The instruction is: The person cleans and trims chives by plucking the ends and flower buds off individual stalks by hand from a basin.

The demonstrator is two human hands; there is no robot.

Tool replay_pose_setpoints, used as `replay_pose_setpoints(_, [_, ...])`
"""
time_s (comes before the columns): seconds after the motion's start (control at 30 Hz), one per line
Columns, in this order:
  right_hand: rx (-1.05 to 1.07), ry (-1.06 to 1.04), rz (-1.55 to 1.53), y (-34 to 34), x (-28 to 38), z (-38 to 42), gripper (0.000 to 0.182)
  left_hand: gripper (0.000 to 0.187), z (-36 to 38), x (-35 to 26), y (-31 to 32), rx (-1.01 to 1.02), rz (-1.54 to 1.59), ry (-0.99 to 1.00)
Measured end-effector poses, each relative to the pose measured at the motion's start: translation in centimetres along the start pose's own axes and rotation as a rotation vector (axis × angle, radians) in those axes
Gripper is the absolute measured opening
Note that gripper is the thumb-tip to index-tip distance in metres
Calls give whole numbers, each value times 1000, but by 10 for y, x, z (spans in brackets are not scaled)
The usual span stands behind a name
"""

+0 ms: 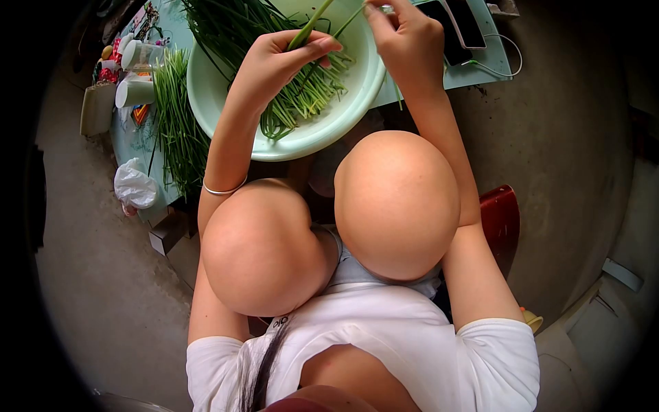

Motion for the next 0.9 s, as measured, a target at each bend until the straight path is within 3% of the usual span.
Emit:
replay_pose_setpoints(0.07, [-124,-12,3,-22,-8,-10,12,22,6,5,7,97,12,-80])
replay_pose_setpoints(0.13, [-210,-5,9,-40,-13,-15,15,23,8,6,-2,47,90,-72])
replay_pose_setpoints(0.27, [-78,76,272,-16,-35,-13,20,26,8,7,-26,-74,248,-81])
replay_pose_setpoints(0.5, [-74,13,462,-16,-28,-13,22,24,7,-4,-37,-204,368,29])
replay_pose_setpoints(0.73, [-23,68,743,-13,-50,-16,24,22,7,-3,-40,-209,396,69])
replay_pose_setpoints(0.8, [158,146,263,3,-50,-11,27,22,7,-3,-40,-204,406,78])
replay_pose_setpoints(0.83, [158,145,262,5,-46,-10,27,21,6,-4,-40,-199,416,87])
replay_pose_setpoints(0.9, [809,337,-349,62,-34,21,31,21,6,-6,-41,-204,425,99])
Point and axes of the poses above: each hand's wrist, its own z-axis away from the middle knuckle, its own y-axis out of the palm, x = y × z, the point moved 10 cm from there along -z, towards the middle knuckle, and after that the axes turned 9 degrees about y, right-handed, at the moved point
